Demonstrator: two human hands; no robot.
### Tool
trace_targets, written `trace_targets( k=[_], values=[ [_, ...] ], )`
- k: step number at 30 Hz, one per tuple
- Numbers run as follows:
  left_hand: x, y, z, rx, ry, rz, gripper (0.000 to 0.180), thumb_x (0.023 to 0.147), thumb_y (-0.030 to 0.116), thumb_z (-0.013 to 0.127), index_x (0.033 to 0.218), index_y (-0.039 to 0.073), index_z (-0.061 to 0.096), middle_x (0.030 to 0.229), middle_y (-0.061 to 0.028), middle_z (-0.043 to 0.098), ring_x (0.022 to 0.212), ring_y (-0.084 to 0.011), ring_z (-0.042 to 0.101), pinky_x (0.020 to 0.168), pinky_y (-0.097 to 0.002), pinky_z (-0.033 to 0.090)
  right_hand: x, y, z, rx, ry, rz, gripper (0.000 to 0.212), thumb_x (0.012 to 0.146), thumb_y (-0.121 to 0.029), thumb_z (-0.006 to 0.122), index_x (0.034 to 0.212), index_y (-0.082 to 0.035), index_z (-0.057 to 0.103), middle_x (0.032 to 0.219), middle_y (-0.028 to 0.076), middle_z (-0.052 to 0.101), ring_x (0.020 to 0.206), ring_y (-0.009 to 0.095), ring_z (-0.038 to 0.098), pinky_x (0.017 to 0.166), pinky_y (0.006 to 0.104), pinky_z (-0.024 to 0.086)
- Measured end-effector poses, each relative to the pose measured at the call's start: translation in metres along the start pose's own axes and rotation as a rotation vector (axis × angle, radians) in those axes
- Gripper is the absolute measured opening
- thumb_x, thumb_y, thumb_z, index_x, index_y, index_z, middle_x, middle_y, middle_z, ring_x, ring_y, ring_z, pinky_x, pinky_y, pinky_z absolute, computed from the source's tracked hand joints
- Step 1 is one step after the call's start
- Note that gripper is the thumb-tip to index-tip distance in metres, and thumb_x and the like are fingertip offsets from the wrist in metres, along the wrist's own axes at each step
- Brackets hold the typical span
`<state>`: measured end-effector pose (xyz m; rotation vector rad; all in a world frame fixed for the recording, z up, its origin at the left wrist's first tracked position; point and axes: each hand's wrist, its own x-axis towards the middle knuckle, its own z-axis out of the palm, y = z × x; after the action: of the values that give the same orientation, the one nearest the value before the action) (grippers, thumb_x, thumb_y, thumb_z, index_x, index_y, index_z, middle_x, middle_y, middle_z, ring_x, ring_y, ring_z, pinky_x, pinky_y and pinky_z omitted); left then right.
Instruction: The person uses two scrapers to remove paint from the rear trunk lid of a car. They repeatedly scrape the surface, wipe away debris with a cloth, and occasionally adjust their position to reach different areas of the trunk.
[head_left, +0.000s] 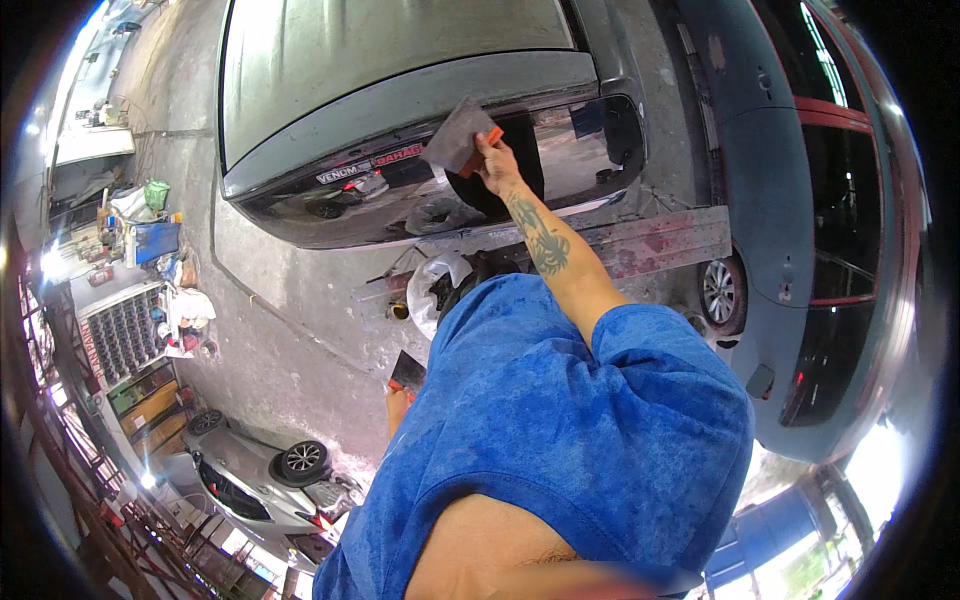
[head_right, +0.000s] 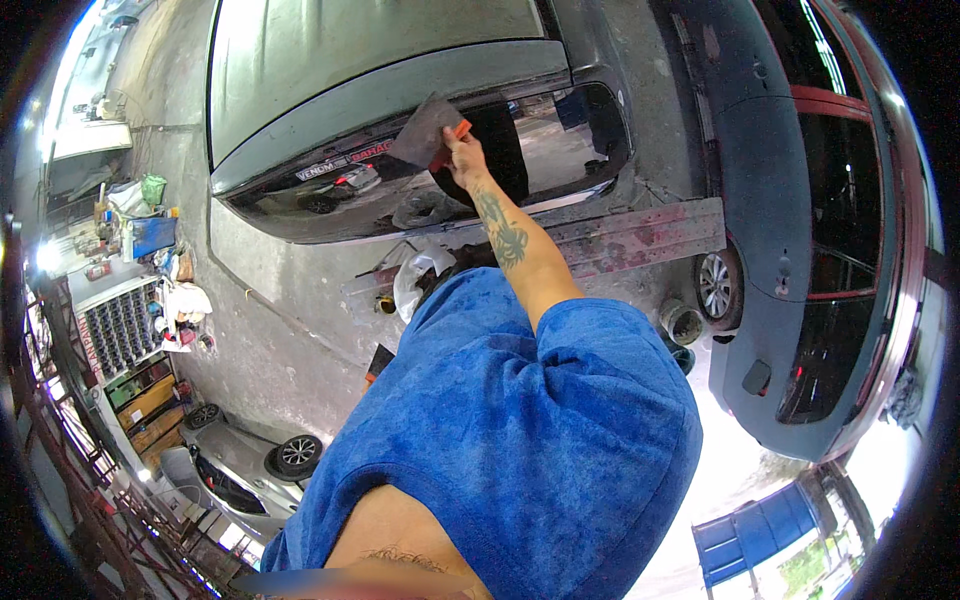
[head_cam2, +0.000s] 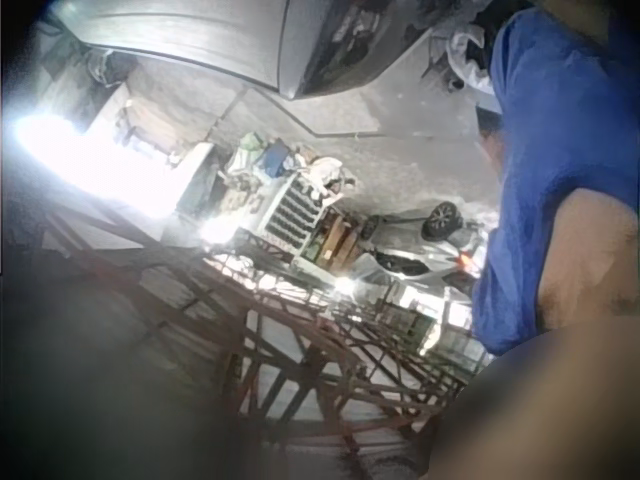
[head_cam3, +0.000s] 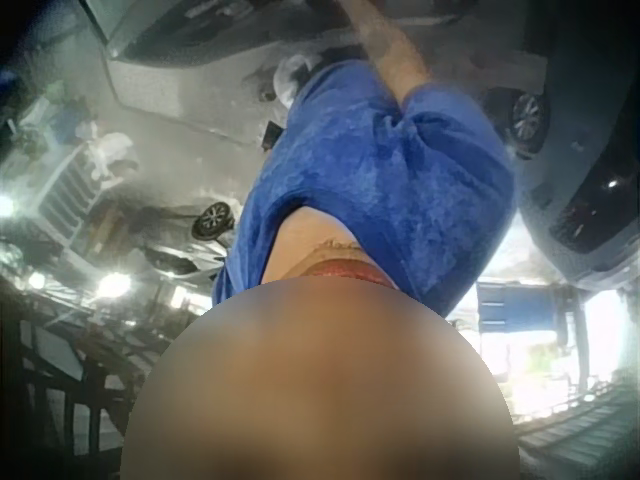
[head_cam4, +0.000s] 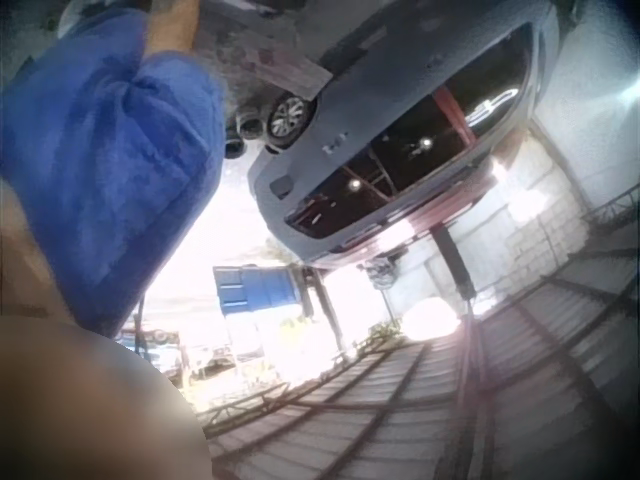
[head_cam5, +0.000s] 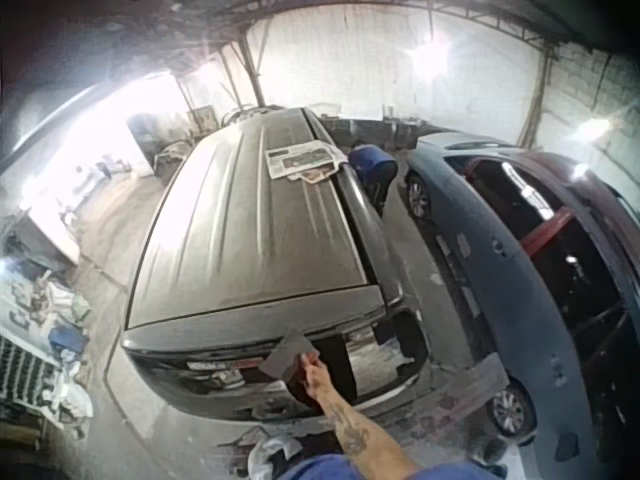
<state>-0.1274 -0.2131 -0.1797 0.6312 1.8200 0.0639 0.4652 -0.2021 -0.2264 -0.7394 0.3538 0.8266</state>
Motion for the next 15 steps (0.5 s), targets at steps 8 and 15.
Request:
trace_targets(
  k=[8, 15],
  values=[
    [-0.019, 0.001, 0.005, 0.036, 0.015, -0.013, 0.038, 0.082, 0.004, 0.031, 0.109, -0.015, 0.050, 0.100, -0.0272, 0.059, 0.088, -0.0408, 0.060, 0.072, -0.0436, 0.057, 0.016, 0.001, -0.031, -0.176, -0.097, -0.073, 0.023, 0.088, -0.021, 0.068, 0.105, -0.007, 0.063, 0.089, 0.001, 0.066, 0.079, 0.013, 0.062, 0.070, 0.0308, 0.051],
    [-0.030, 0.001, 0.003, 0.056, 0.032, -0.024, 0.038, 0.081, 0.004, 0.032, 0.109, -0.014, 0.050, 0.100, -0.0260, 0.059, 0.087, -0.0395, 0.061, 0.071, -0.0429, 0.057, 0.028, 0.008, -0.024, -0.120, -0.212, -0.110, 0.031, 0.087, -0.025, 0.070, 0.109, -0.006, 0.062, 0.094, 0.002, 0.066, 0.081, 0.015, 0.064, 0.069, 0.0334, 0.052]
  ],
)
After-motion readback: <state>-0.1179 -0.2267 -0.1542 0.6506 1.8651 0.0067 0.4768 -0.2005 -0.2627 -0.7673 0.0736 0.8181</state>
